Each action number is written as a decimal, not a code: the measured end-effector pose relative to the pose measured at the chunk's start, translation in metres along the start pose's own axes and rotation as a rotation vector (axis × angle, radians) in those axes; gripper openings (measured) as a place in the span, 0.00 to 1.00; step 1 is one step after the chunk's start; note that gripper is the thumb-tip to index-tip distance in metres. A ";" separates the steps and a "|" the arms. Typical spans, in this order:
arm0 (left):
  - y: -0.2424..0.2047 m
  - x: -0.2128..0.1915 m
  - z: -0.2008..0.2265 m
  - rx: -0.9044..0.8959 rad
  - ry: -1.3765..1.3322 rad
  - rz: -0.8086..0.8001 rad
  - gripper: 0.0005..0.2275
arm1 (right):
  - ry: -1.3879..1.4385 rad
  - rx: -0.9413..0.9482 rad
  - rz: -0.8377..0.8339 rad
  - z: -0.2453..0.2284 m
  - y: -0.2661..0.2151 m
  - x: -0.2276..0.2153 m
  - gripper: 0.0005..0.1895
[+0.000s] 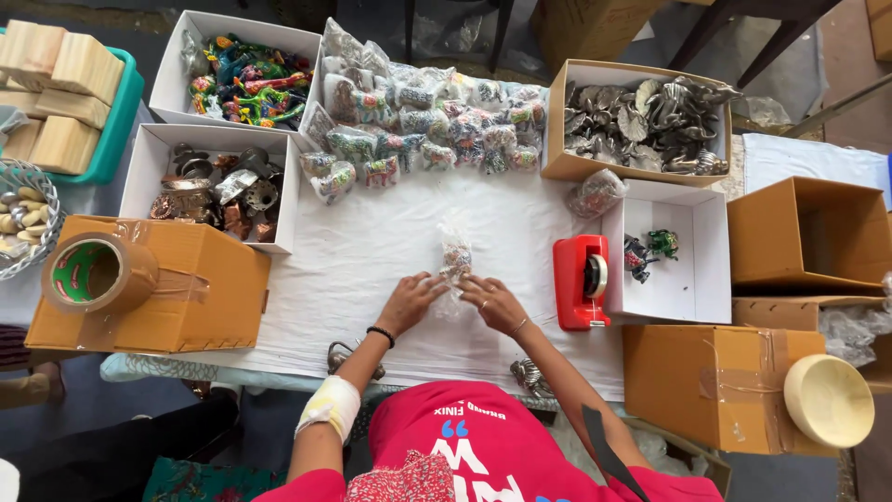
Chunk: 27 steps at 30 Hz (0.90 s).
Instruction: The person wraps small decorative items, including colorful figurines and metal bells, in bubble wrap using a tape dispenser. They place each wrapped item into a white box on the table.
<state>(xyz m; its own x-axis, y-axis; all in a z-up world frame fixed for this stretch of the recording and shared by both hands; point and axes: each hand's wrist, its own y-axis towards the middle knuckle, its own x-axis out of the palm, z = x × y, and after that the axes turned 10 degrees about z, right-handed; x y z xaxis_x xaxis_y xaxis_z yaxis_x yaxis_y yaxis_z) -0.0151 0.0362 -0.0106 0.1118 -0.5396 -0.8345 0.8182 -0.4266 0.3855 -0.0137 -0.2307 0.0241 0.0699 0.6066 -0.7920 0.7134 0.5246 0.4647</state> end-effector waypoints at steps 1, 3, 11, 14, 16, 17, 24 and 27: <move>-0.001 0.002 0.004 0.092 0.006 -0.004 0.22 | -0.056 -0.054 -0.049 -0.005 0.000 0.003 0.18; -0.005 0.005 0.012 0.187 0.016 -0.007 0.22 | -0.114 -0.109 -0.095 -0.008 -0.004 0.011 0.20; -0.021 0.014 0.021 -0.004 -0.275 0.075 0.29 | 0.162 0.300 0.008 0.023 -0.021 0.045 0.21; -0.013 0.019 0.027 -0.088 -0.244 0.085 0.32 | 0.329 0.686 0.096 0.005 -0.007 0.046 0.23; -0.006 0.027 0.030 -0.111 -0.188 0.081 0.29 | 0.307 0.700 0.117 0.010 -0.006 0.054 0.23; -0.002 0.031 0.031 -0.139 -0.136 0.075 0.26 | 0.284 0.718 0.133 0.013 -0.005 0.058 0.23; 0.004 0.060 0.026 -0.332 -0.326 0.259 0.12 | 0.432 0.801 0.200 0.010 -0.004 0.041 0.28; 0.002 0.059 0.029 -0.393 -0.425 0.240 0.11 | 0.570 0.939 0.172 0.018 -0.015 0.052 0.28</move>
<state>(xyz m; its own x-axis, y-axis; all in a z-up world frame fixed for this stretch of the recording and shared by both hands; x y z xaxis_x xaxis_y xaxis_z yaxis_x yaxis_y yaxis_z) -0.0230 -0.0174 -0.0481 0.1509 -0.8631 -0.4820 0.9534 -0.0018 0.3018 -0.0083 -0.2174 -0.0309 0.0600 0.9400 -0.3358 0.9864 -0.1073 -0.1242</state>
